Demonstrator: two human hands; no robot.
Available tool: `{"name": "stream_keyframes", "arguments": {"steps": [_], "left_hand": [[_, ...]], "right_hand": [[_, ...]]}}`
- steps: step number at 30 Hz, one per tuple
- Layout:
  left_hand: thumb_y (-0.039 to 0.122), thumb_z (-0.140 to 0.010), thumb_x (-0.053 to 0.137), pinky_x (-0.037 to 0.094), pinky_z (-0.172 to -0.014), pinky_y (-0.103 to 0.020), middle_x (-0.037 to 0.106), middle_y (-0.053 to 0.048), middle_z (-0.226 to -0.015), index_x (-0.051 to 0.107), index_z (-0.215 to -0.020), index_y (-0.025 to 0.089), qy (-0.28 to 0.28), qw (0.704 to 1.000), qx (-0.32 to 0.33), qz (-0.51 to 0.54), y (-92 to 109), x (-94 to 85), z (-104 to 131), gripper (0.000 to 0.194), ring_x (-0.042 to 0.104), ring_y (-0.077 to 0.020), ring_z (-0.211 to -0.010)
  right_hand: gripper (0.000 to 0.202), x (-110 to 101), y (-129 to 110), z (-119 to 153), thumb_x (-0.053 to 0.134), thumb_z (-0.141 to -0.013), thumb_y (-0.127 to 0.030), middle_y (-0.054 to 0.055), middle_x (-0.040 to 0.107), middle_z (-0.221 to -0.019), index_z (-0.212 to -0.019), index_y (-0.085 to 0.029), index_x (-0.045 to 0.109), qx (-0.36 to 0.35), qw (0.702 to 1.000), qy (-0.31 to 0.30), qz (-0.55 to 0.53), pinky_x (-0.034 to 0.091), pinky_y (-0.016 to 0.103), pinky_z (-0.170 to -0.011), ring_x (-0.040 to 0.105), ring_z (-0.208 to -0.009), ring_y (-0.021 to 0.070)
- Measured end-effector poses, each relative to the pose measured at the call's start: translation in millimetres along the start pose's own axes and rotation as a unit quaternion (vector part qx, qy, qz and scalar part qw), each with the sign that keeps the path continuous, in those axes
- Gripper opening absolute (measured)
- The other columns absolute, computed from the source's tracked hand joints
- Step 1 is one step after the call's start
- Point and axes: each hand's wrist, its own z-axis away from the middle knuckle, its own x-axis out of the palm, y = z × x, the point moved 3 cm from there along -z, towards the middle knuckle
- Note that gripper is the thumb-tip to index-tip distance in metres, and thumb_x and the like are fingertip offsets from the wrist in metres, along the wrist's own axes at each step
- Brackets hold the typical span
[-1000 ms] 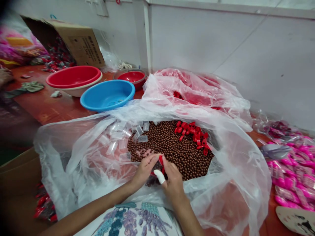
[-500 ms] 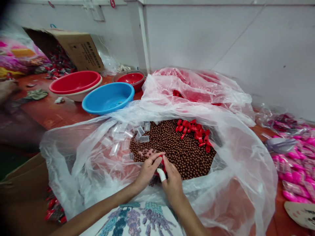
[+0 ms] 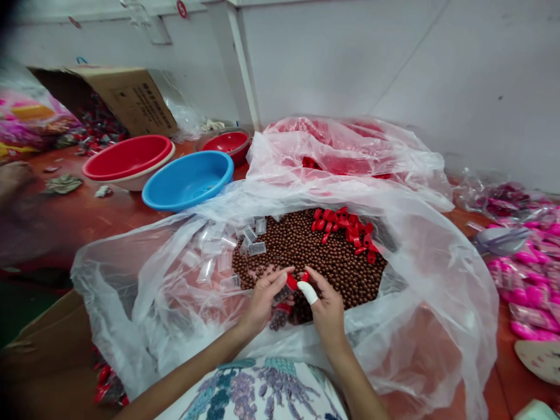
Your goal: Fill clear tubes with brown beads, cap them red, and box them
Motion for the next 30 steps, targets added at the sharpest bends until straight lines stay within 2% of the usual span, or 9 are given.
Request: {"name": "stream_keyframes", "arguments": {"steps": [4, 8, 11, 13, 15, 17, 21, 24, 30], "left_hand": [[0.041, -0.083, 0.05, 0.036, -0.101, -0.034, 0.057, -0.007, -0.123, 0.059, -0.117, 0.018, 0.003, 0.994, 0.086, -0.066, 2.0, -0.1, 2.5, 0.041, 0.051, -0.0215, -0.114], [0.041, -0.084, 0.049, 0.017, -0.112, -0.032, 0.039, -0.001, -0.141, 0.048, -0.128, 0.023, -0.001, 0.989, 0.095, -0.112, 5.5, -1.7, 8.4, 0.047, 0.028, -0.0182, -0.133], [0.045, -0.083, 0.05, 0.028, -0.107, -0.034, 0.04, -0.003, -0.14, 0.043, -0.132, 0.023, -0.05, 0.993, 0.044, -0.102, 8.7, -0.8, 8.8, 0.054, 0.035, -0.021, -0.129], [0.054, -0.083, 0.044, 0.045, -0.091, -0.04, 0.053, -0.01, -0.128, 0.037, -0.135, 0.022, -0.08, 0.995, -0.035, -0.057, 7.0, 1.8, 6.7, 0.062, 0.055, -0.0259, -0.111], [0.059, -0.083, 0.038, 0.051, -0.076, -0.042, 0.061, -0.012, -0.115, 0.037, -0.135, 0.021, -0.081, 0.993, -0.08, -0.028, 4.2, 4.8, 4.2, 0.065, 0.064, -0.0267, -0.092], [0.056, -0.084, 0.039, 0.048, -0.085, -0.04, 0.06, -0.012, -0.116, 0.046, -0.128, 0.019, -0.045, 0.997, -0.031, -0.055, 3.3, 5.5, 1.5, 0.059, 0.061, -0.025, -0.098], [0.045, -0.088, 0.039, 0.024, -0.109, -0.031, 0.051, -0.006, -0.13, 0.054, -0.119, 0.018, 0.027, 0.986, 0.093, -0.135, -0.4, 2.0, 0.5, 0.044, 0.041, -0.0172, -0.124], [0.042, -0.089, 0.036, 0.022, -0.11, -0.032, 0.05, -0.005, -0.131, 0.054, -0.12, 0.018, 0.028, 0.984, 0.093, -0.151, -5.2, -1.8, -0.4, 0.043, 0.039, -0.0169, -0.125], [0.038, -0.088, 0.034, 0.037, -0.1, -0.033, 0.058, -0.004, -0.121, 0.058, -0.113, 0.019, 0.011, 0.987, 0.053, -0.149, -6.8, -3.1, 0.7, 0.039, 0.05, -0.0199, -0.114]], "right_hand": [[0.065, 9.0, -8.6, 3.7, 0.061, -0.076, -0.036, 0.012, 0.056, -0.12, -0.135, -0.021, 0.038, -0.126, 0.965, -0.111, 0.2, 0.043, 0.043, -0.09, 0.052, -0.105, 0.026], [0.085, 7.7, -11.3, 5.3, 0.067, -0.07, -0.037, 0.017, 0.049, -0.126, -0.139, -0.015, 0.024, -0.196, 0.922, -0.11, 0.314, 0.04, 0.047, -0.092, 0.047, -0.112, 0.03], [0.076, 3.7, -14.3, 5.4, 0.065, -0.07, -0.035, 0.016, 0.052, -0.12, -0.135, -0.016, 0.029, -0.221, 0.91, -0.113, 0.333, 0.042, 0.046, -0.089, 0.049, -0.108, 0.0294], [0.072, 4.8, -17.8, 7.5, 0.063, -0.07, -0.031, 0.015, 0.052, -0.119, -0.133, -0.017, 0.032, -0.236, 0.907, -0.129, 0.324, 0.042, 0.046, -0.088, 0.049, -0.108, 0.0287], [0.069, 9.0, -21.7, 11.2, 0.059, -0.07, -0.027, 0.014, 0.05, -0.122, -0.133, -0.018, 0.032, -0.249, 0.904, -0.138, 0.32, 0.041, 0.046, -0.09, 0.047, -0.111, 0.0284], [0.067, 14.2, -24.6, 14.6, 0.055, -0.071, -0.023, 0.014, 0.048, -0.124, -0.133, -0.018, 0.031, -0.255, 0.9, -0.133, 0.328, 0.039, 0.048, -0.091, 0.045, -0.113, 0.0287], [0.065, 20.2, -26.8, 16.3, 0.054, -0.07, -0.022, 0.015, 0.049, -0.122, -0.132, -0.016, 0.033, -0.253, 0.891, -0.123, 0.356, 0.036, 0.049, -0.093, 0.044, -0.113, 0.03], [0.06, 20.0, -27.7, 13.5, 0.055, -0.068, -0.022, 0.015, 0.051, -0.117, -0.125, -0.014, 0.039, -0.252, 0.885, -0.125, 0.371, 0.035, 0.048, -0.093, 0.045, -0.109, 0.0298], [0.053, 21.1, -27.2, 11.5, 0.052, -0.065, -0.02, 0.015, 0.056, -0.108, -0.117, -0.013, 0.045, -0.274, 0.873, -0.126, 0.382, 0.036, 0.045, -0.089, 0.049, -0.102, 0.0286]]}}
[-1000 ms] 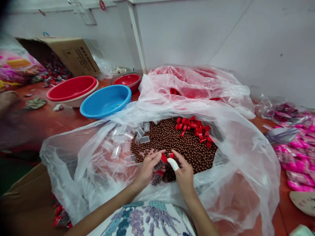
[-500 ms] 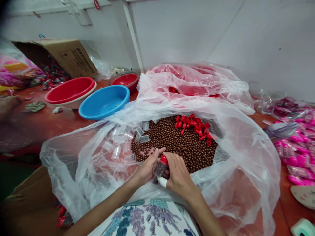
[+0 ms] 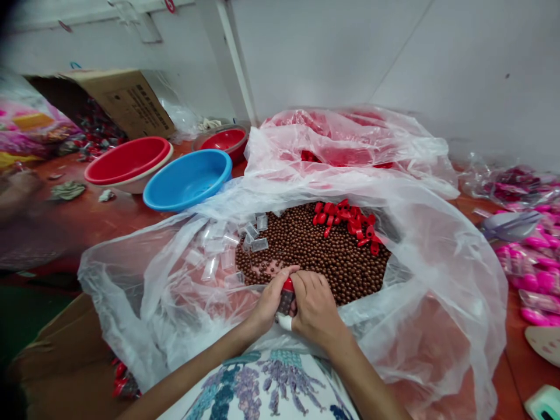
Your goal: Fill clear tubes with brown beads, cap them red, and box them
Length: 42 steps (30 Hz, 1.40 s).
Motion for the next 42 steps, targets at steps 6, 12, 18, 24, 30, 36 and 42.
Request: {"name": "stream_keyframes", "arguments": {"steps": [6, 12, 18, 24, 30, 36, 42], "left_hand": [[0.032, -0.086, 0.033, 0.04, -0.095, -0.031, 0.062, -0.004, -0.11, 0.058, -0.106, 0.019, 0.011, 1.0, 0.009, 0.0, -0.5, 0.5, 4.9, 0.035, 0.055, -0.0183, -0.104], [0.032, -0.087, 0.03, 0.037, -0.097, -0.029, 0.061, -0.005, -0.108, 0.057, -0.105, 0.017, 0.029, 0.999, 0.014, -0.008, -3.3, -1.3, 5.2, 0.035, 0.053, -0.0169, -0.106], [0.046, -0.088, 0.029, 0.039, -0.095, -0.031, 0.063, -0.005, -0.107, 0.059, -0.103, 0.019, 0.033, 0.999, -0.004, 0.013, -3.9, 1.2, 5.6, 0.043, 0.055, -0.0183, -0.104], [0.061, -0.083, 0.03, 0.044, -0.086, -0.032, 0.066, -0.007, -0.097, 0.06, -0.105, 0.016, 0.04, 0.998, -0.033, 0.038, -2.7, 5.6, 7.2, 0.058, 0.059, -0.0202, -0.093], [0.058, -0.082, 0.034, 0.045, -0.053, -0.026, 0.063, -0.001, -0.071, 0.057, -0.109, 0.021, 0.003, 0.996, -0.076, 0.049, -7.4, 7.7, 7.0, 0.051, 0.055, -0.0138, -0.054], [0.044, -0.085, 0.034, 0.033, -0.036, -0.021, 0.055, 0.003, -0.059, 0.055, -0.11, 0.022, 0.002, 0.995, -0.069, 0.069, -13.2, 8.2, 7.6, 0.04, 0.045, -0.0106, -0.041], [0.048, -0.085, 0.036, 0.042, -0.047, -0.023, 0.065, -0.002, -0.078, 0.052, -0.116, 0.019, 0.037, 0.992, -0.078, 0.091, -7.0, 5.5, 3.3, 0.046, 0.05, -0.0096, -0.045]], "right_hand": [[0.049, 6.7, -0.5, 3.9, 0.051, -0.062, -0.016, 0.013, 0.058, -0.1, -0.111, -0.013, 0.05, -0.019, 1.0, 0.013, 0.006, 0.036, 0.043, -0.088, 0.052, -0.097, 0.0267], [0.051, 2.1, -5.9, 2.6, 0.051, -0.065, -0.015, 0.011, 0.057, -0.107, -0.116, -0.016, 0.046, 0.022, 0.999, 0.004, -0.03, 0.035, 0.041, -0.091, 0.051, -0.101, 0.0244], [0.053, 2.1, -5.6, 2.2, 0.054, -0.064, -0.017, 0.012, 0.057, -0.107, -0.116, -0.015, 0.046, 0.02, 0.999, -0.011, -0.026, 0.035, 0.04, -0.09, 0.05, -0.1, 0.0253], [0.044, 9.5, 0.2, 7.3, 0.053, -0.062, -0.02, 0.01, 0.059, -0.093, -0.106, -0.014, 0.05, 0.003, 1.0, -0.003, -0.012, 0.037, 0.037, -0.081, 0.053, -0.088, 0.0239], [0.044, 13.5, -0.3, 10.4, 0.052, -0.062, -0.021, 0.009, 0.059, -0.089, -0.106, -0.014, 0.05, 0.006, 1.0, 0.005, -0.009, 0.038, 0.036, -0.078, 0.053, -0.084, 0.0232], [0.049, 17.0, -1.9, 12.4, 0.052, -0.061, -0.014, 0.01, 0.06, -0.093, -0.11, -0.014, 0.049, 0.012, 1.0, -0.011, -0.017, 0.038, 0.038, -0.083, 0.054, -0.09, 0.0242], [0.06, 7.7, -5.3, 2.8, 0.055, -0.062, -0.016, 0.012, 0.054, -0.115, -0.121, -0.016, 0.042, 0.038, 0.994, -0.014, -0.102, 0.036, 0.042, -0.094, 0.048, -0.109, 0.0253]]}}
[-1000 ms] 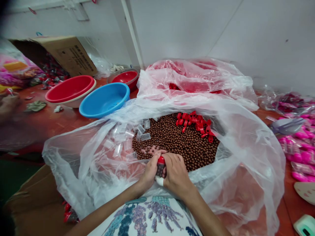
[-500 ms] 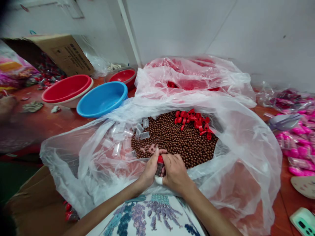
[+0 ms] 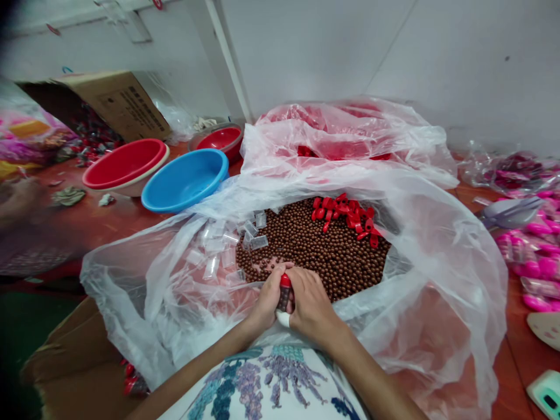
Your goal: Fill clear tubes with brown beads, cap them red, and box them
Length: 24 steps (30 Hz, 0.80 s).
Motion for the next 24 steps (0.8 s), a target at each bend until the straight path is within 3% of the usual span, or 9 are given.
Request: {"name": "stream_keyframes", "arguments": {"steps": [4, 7, 10, 13, 15, 19, 24], "left_hand": [[0.062, -0.082, 0.033, 0.04, -0.041, -0.022, 0.06, 0.002, -0.056, 0.048, -0.123, 0.017, -0.053, 0.993, -0.067, 0.081, 8.9, 2.9, 2.6, 0.063, 0.042, -0.0079, -0.033], [0.067, -0.08, 0.032, 0.047, -0.05, -0.025, 0.056, 0.002, -0.048, 0.048, -0.124, 0.013, -0.115, 0.982, -0.07, 0.133, 19.2, 8.8, 6.1, 0.072, 0.053, -0.0121, -0.041], [0.067, -0.08, 0.032, 0.05, -0.075, -0.033, 0.067, -0.007, -0.073, 0.05, -0.123, 0.013, -0.142, 0.975, -0.036, 0.169, 29.0, 15.3, 9.1, 0.071, 0.064, -0.0194, -0.074], [0.063, -0.083, 0.032, 0.038, -0.097, -0.039, 0.063, -0.012, -0.11, 0.048, -0.126, 0.016, -0.147, 0.972, 0.019, 0.182, 35.3, 19.6, 11.1, 0.066, 0.056, -0.0234, -0.107], [0.058, -0.083, 0.038, 0.028, -0.106, -0.039, 0.054, -0.01, -0.126, 0.046, -0.128, 0.019, -0.147, 0.978, 0.073, 0.127, 38.0, 19.9, 12.0, 0.059, 0.046, -0.0232, -0.12], [0.045, -0.082, 0.052, 0.012, -0.113, -0.033, 0.035, -0.004, -0.143, 0.043, -0.132, 0.021, -0.142, 0.976, 0.155, -0.058, 41.5, 14.5, 13.6, 0.055, 0.025, -0.0207, -0.134], [0.045, -0.09, 0.035, 0.01, -0.114, -0.036, 0.028, -0.006, -0.146, 0.033, -0.138, 0.017, -0.184, 0.967, 0.139, -0.112, 42.9, 4.6, 18.0, 0.056, 0.019, -0.0221, -0.136]], "right_hand": [[0.07, -1.4, -5.5, -3.3, 0.057, -0.066, -0.02, 0.013, 0.047, -0.127, -0.131, -0.016, 0.033, -0.021, 0.999, 0.018, -0.032, 0.035, 0.044, -0.098, 0.041, -0.119, 0.027], [0.069, -5.4, -9.0, -2.5, 0.056, -0.067, -0.02, 0.013, 0.05, -0.123, -0.131, -0.016, 0.032, -0.042, 0.998, 0.038, -0.034, 0.038, 0.045, -0.094, 0.045, -0.115, 0.027], [0.066, -19.1, -13.2, -4.6, 0.055, -0.068, -0.017, 0.012, 0.053, -0.118, -0.129, -0.016, 0.033, -0.066, 0.996, 0.06, 0.003, 0.037, 0.046, -0.094, 0.048, -0.111, 0.0258], [0.055, -34.4, -13.2, -11.3, 0.055, -0.069, -0.018, 0.012, 0.056, -0.109, -0.123, -0.015, 0.04, -0.048, 0.991, 0.086, 0.085, 0.033, 0.049, -0.097, 0.049, -0.106, 0.0271], [0.049, -39.4, -10.0, -15.9, 0.055, -0.068, -0.02, 0.013, 0.056, -0.105, -0.116, -0.014, 0.046, -0.012, 0.988, 0.091, 0.128, 0.031, 0.051, -0.097, 0.049, -0.103, 0.0289], [0.056, -38.0, -6.9, -18.2, 0.053, -0.068, -0.018, 0.016, 0.051, -0.119, -0.123, -0.012, 0.042, 0.003, 0.987, 0.078, 0.143, 0.029, 0.05, -0.099, 0.043, -0.112, 0.03], [0.069, -36.8, -6.0, -10.9, 0.059, -0.066, -0.028, 0.014, 0.045, -0.126, -0.13, -0.014, 0.035, -0.014, 0.995, 0.05, 0.085, 0.034, 0.045, -0.096, 0.041, -0.115, 0.0286]]}}
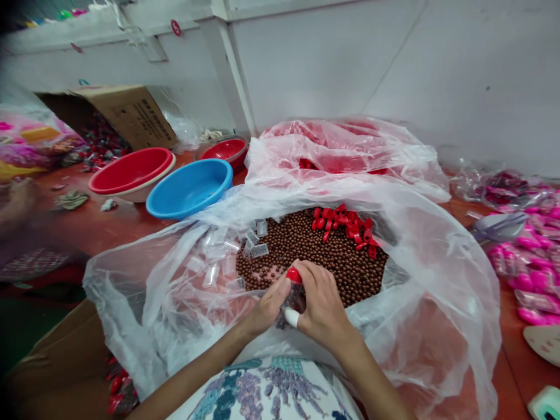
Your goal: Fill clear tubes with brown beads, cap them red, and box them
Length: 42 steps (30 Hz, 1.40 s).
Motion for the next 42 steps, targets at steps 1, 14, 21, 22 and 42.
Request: {"name": "stream_keyframes", "arguments": {"steps": [1, 14, 21, 22, 42], "left_hand": [[0.043, -0.089, 0.037, 0.01, -0.113, -0.036, 0.027, -0.006, -0.147, 0.029, -0.14, 0.017, -0.016, 1.0, 0.005, -0.012, 0.3, -0.2, 1.6, 0.057, 0.019, -0.0222, -0.136], [0.031, -0.089, 0.042, 0.035, -0.099, -0.035, 0.041, -0.012, -0.128, 0.022, -0.13, 0.017, -0.06, 0.987, 0.074, -0.128, 4.4, 5.5, 3.3, 0.047, 0.046, -0.0199, -0.113], [0.027, -0.089, 0.04, 0.026, -0.107, -0.037, 0.029, -0.014, -0.14, 0.012, -0.138, 0.016, -0.085, 0.98, 0.05, -0.175, 6.8, 5.9, 7.2, 0.057, 0.034, -0.0216, -0.126], [0.026, -0.089, 0.04, 0.024, -0.109, -0.037, 0.027, -0.013, -0.142, 0.013, -0.139, 0.016, -0.084, 0.979, 0.052, -0.179, 5.9, 6.2, 7.7, 0.058, 0.031, -0.022, -0.129], [0.031, -0.082, 0.053, 0.034, -0.1, -0.04, 0.032, -0.01, -0.143, 0.007, -0.144, 0.023, -0.144, 0.981, -0.064, -0.113, -0.3, -14.9, 6.1, 0.077, 0.046, -0.0241, -0.118]], "right_hand": [[0.067, -0.8, 0.6, 1.5, 0.059, -0.066, -0.027, 0.014, 0.046, -0.124, -0.128, -0.014, 0.036, 0.001, 1.0, 0.003, 0.002, 0.034, 0.045, -0.096, 0.041, -0.114, 0.0287], [0.056, 3.2, 4.1, 5.8, 0.058, -0.068, -0.025, 0.013, 0.053, -0.1, -0.118, -0.009, 0.041, 0.003, 0.999, -0.008, 0.031, 0.04, 0.041, -0.079, 0.047, -0.091, 0.0265], [0.049, 6.0, 7.0, 4.8, 0.057, -0.067, -0.034, 0.011, 0.054, -0.091, -0.109, -0.01, 0.047, -0.029, 0.999, -0.007, 0.038, 0.04, 0.039, -0.074, 0.048, -0.084, 0.0252], [0.048, 6.2, 7.0, 4.9, 0.057, -0.067, -0.036, 0.011, 0.054, -0.09, -0.106, -0.01, 0.049, -0.037, 0.999, -0.008, 0.037, 0.04, 0.039, -0.073, 0.048, -0.082, 0.0252], [0.037, -2.5, 17.7, 9.1, 0.052, -0.085, -0.029, 0.006, 0.059, -0.101, -0.121, -0.023, 0.047, 0.047, 0.963, -0.111, -0.239, 0.048, 0.03, -0.078, 0.057, -0.091, 0.0182]]}}
